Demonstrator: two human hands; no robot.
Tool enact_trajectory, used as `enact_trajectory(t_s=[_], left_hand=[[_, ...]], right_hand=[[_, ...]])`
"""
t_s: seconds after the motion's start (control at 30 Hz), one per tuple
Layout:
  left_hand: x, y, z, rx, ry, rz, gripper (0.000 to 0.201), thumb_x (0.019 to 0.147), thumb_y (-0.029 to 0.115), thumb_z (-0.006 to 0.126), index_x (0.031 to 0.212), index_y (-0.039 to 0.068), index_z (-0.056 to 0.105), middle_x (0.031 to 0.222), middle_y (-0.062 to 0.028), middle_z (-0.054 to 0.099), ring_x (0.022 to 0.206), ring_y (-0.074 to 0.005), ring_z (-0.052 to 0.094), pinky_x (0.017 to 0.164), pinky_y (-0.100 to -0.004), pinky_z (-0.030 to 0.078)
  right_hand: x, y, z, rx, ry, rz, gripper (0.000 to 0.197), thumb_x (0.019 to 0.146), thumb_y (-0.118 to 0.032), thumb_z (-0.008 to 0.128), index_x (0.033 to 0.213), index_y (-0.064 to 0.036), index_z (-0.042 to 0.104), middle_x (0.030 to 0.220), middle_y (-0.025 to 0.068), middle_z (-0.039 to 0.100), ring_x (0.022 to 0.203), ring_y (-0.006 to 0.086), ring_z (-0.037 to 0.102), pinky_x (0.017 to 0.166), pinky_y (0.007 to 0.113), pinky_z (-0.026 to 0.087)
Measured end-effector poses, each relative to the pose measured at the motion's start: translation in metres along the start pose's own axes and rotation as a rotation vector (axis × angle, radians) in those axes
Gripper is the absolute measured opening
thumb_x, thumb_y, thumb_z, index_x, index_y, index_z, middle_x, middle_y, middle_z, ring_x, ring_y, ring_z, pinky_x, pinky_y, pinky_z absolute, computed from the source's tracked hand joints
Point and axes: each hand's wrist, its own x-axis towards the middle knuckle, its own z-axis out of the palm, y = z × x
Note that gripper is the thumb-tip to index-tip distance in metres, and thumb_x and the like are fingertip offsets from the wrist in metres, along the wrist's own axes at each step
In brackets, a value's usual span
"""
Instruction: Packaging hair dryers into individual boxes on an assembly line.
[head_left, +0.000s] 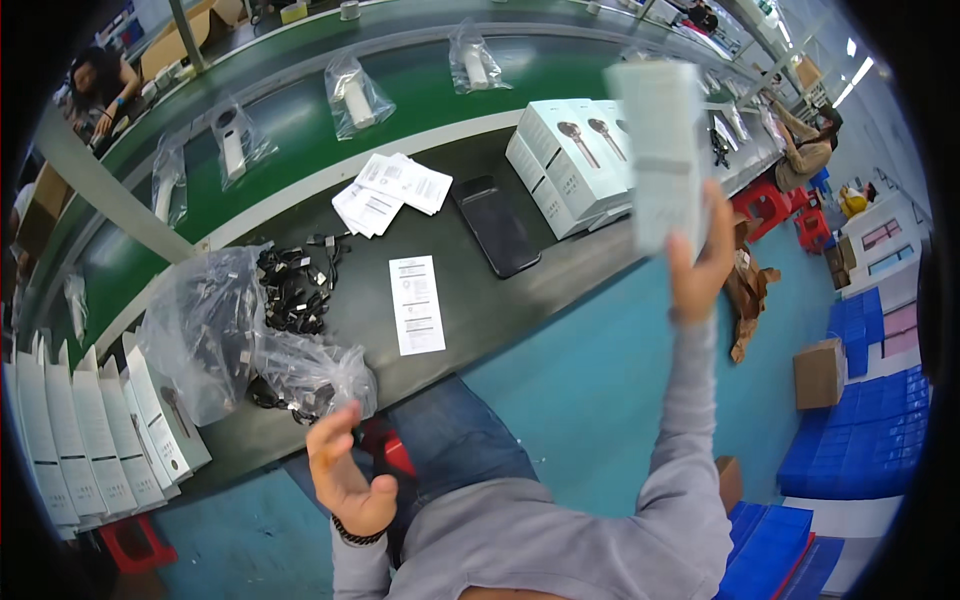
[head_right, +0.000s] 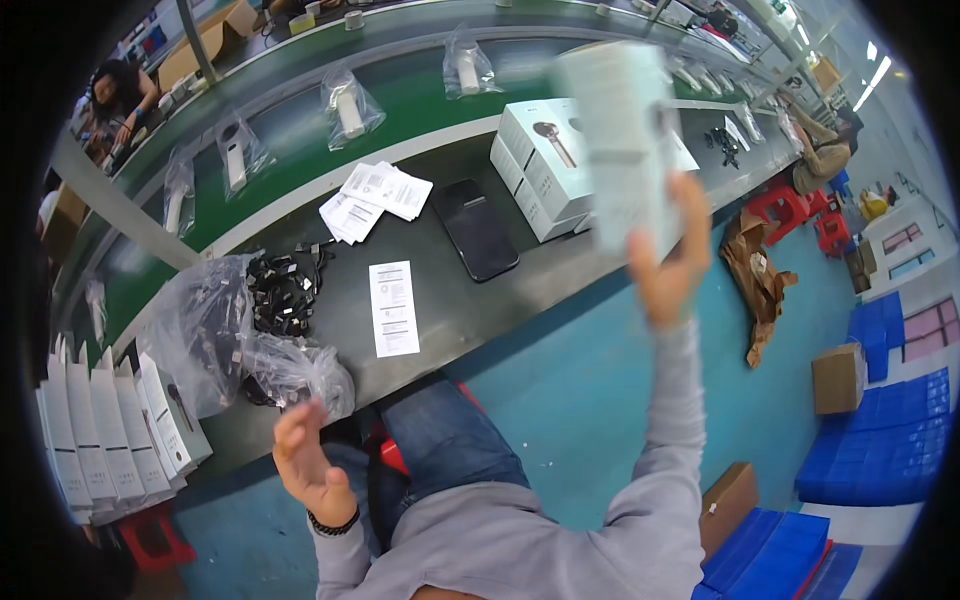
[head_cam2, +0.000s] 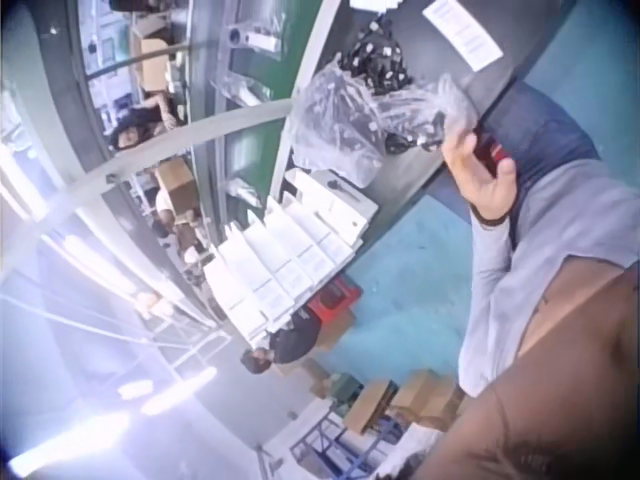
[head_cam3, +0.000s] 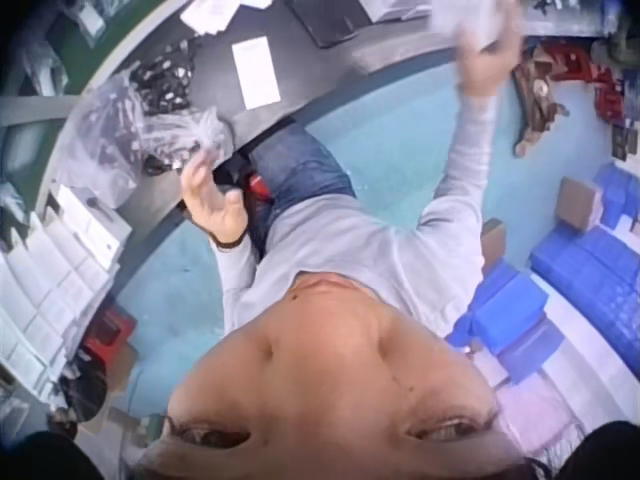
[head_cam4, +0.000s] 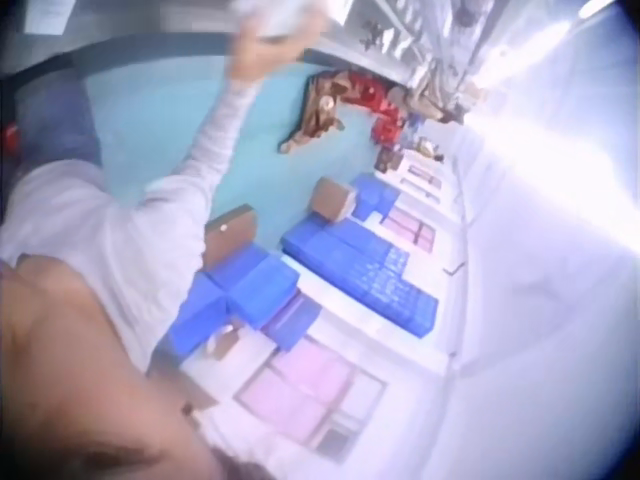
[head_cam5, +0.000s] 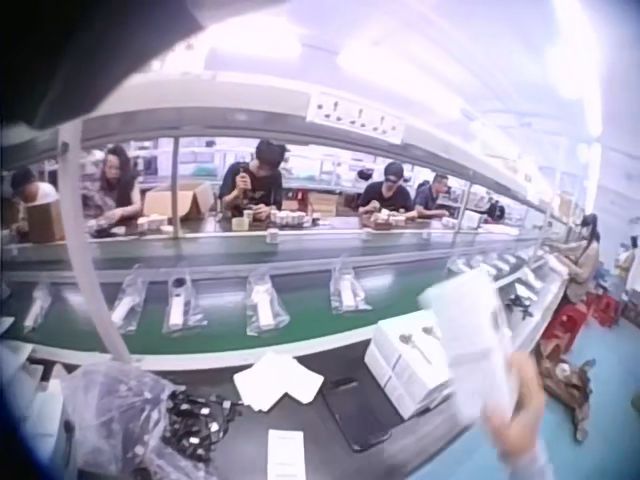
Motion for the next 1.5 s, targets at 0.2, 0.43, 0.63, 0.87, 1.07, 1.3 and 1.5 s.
enact_trajectory(t_s=[0.2, 0.43, 0.63, 0.87, 1.07, 1.3, 1.5], left_hand=[[-0.028, -0.009, -0.042, 0.036, -0.007, -0.256, 0.029, 0.083, 0.016, 0.064, 0.103, -0.001, 0.051, 0.097, -0.0152, 0.055, 0.092, -0.0257, 0.056, 0.085, -0.0378, 0.046], [-0.038, 0.001, -0.072, 0.203, 0.077, -0.293, 0.02, 0.083, 0.004, 0.061, 0.1, -0.001, 0.053, 0.094, -0.0134, 0.054, 0.087, -0.0232, 0.057, 0.083, -0.0372, 0.048], [-0.026, 0.012, -0.105, 0.362, 0.123, -0.246, 0.02, 0.082, 0.001, 0.06, 0.1, 0.0, 0.054, 0.09, -0.0127, 0.057, 0.086, -0.0233, 0.058, 0.081, -0.0369, 0.048], [-0.012, 0.029, -0.142, 0.473, 0.287, -0.117, 0.017, 0.081, -0.005, 0.054, 0.098, -0.001, 0.053, 0.088, -0.0116, 0.056, 0.082, -0.0218, 0.057, 0.078, -0.0358, 0.048], [-0.03, 0.023, -0.158, 0.472, 0.486, -0.256, 0.014, 0.084, -0.001, 0.056, 0.097, 0.001, 0.052, 0.087, -0.0102, 0.055, 0.079, -0.0201, 0.057, 0.075, -0.0339, 0.048], [-0.041, 0.031, -0.19, 0.373, 0.724, -0.25, 0.013, 0.085, 0.006, 0.058, 0.095, 0.002, 0.051, 0.079, -0.0095, 0.054, 0.07, -0.0196, 0.056, 0.066, -0.0335, 0.05], [-0.014, 0.034, -0.212, 0.613, 0.75, -0.236, 0.012, 0.083, 0.004, 0.059, 0.093, 0.001, 0.052, 0.079, -0.0098, 0.055, 0.071, -0.0206, 0.056, 0.068, -0.0329, 0.049]], right_hand=[[0.089, 0.195, -0.057, -0.369, -0.04, 0.13, 0.054, 0.074, -0.02, 0.069, 0.124, -0.0078, 0.053, 0.123, 0.0119, 0.052, 0.115, 0.0232, 0.048, 0.099, 0.034, 0.035], [0.095, 0.306, -0.075, -0.415, -0.437, 0.135, 0.055, 0.071, -0.023, 0.064, 0.125, -0.0133, 0.055, 0.124, 0.0173, 0.052, 0.118, 0.0307, 0.046, 0.102, 0.038, 0.032], [0.124, 0.224, -0.01, -0.762, -0.256, -0.129, 0.051, 0.078, -0.032, 0.068, 0.123, -0.0116, 0.056, 0.125, 0.0212, 0.051, 0.115, 0.0335, 0.048, 0.098, 0.041, 0.036], [0.166, 0.057, 0.238, -0.007, -0.685, -0.039, 0.039, 0.086, -0.034, 0.062, 0.11, -0.0028, 0.062, 0.095, 0.0132, 0.064, 0.084, 0.022, 0.062, 0.076, 0.032, 0.047], [0.171, -0.054, 0.476, 0.184, -0.82, -0.1, 0.056, 0.081, -0.047, 0.063, 0.117, -0.0039, 0.058, 0.105, 0.0173, 0.064, 0.092, 0.0271, 0.062, 0.081, 0.035, 0.048], [0.17, -0.119, 0.697, 0.113, -0.947, 0.28, 0.101, 0.07, -0.068, 0.061, 0.138, 0.0017, 0.031, 0.139, 0.0221, 0.039, 0.128, 0.0349, 0.04, 0.103, 0.038, 0.034], [0.179, -0.07, 0.8, 0.098, -1.059, 0.02, 0.07, 0.075, -0.054, 0.065, 0.117, 0.0008, 0.055, 0.112, 0.0183, 0.061, 0.101, 0.0304, 0.06, 0.084, 0.039, 0.048]])
